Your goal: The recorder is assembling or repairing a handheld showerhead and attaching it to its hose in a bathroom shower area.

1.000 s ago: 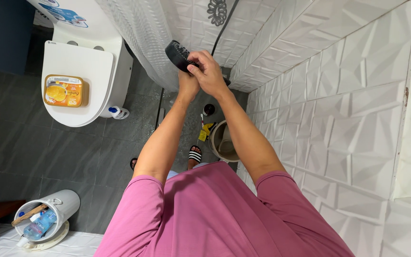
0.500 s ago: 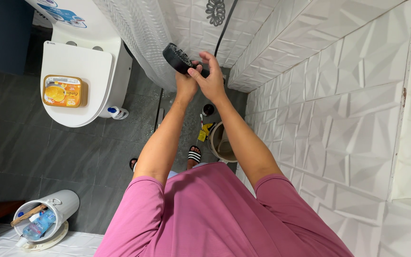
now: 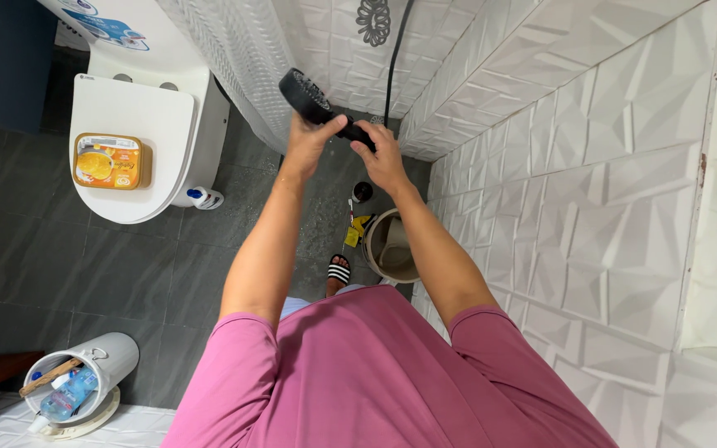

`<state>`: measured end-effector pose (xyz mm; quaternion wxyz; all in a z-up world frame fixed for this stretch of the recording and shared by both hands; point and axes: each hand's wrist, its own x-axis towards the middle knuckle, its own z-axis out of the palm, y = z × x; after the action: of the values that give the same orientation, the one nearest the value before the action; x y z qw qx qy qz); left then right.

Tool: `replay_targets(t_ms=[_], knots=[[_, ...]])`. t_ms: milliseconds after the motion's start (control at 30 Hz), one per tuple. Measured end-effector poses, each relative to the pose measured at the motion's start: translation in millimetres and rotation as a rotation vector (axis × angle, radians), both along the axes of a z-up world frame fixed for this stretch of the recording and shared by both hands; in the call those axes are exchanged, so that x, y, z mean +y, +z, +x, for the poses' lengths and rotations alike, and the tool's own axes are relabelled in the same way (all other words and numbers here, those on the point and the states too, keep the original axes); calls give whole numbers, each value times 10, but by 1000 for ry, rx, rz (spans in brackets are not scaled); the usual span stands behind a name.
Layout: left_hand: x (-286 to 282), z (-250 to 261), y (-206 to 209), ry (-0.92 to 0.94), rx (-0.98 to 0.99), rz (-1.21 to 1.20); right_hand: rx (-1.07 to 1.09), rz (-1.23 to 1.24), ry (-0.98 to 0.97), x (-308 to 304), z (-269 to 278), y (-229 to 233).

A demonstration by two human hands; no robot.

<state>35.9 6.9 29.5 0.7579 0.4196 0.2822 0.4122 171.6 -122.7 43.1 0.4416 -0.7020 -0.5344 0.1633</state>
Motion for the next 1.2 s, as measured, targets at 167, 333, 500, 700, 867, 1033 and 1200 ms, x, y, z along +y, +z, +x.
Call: replay_targets(t_ms=[167,333,500,700,867,1033,1200], knots=[[-17,-69,279,-147,273,264,326,121,-1,148,-41,-187],[-34,45,193,-154,274,281,603,264,53,390,-10,-272],[-48,14,483,-168,317,311,889,306,142,466,55,-242],[-164,133,373,-319,357,392,684,433,28,405,422,-10],[-431,516,281,-404,443,584,619,574,-128,334,842,347],[-778,893,351,-495,355,729,803,792,-249,98,1062,842],[-1037,1023,471,-544,302,743,794,765,-289,-223,1338,1007]])
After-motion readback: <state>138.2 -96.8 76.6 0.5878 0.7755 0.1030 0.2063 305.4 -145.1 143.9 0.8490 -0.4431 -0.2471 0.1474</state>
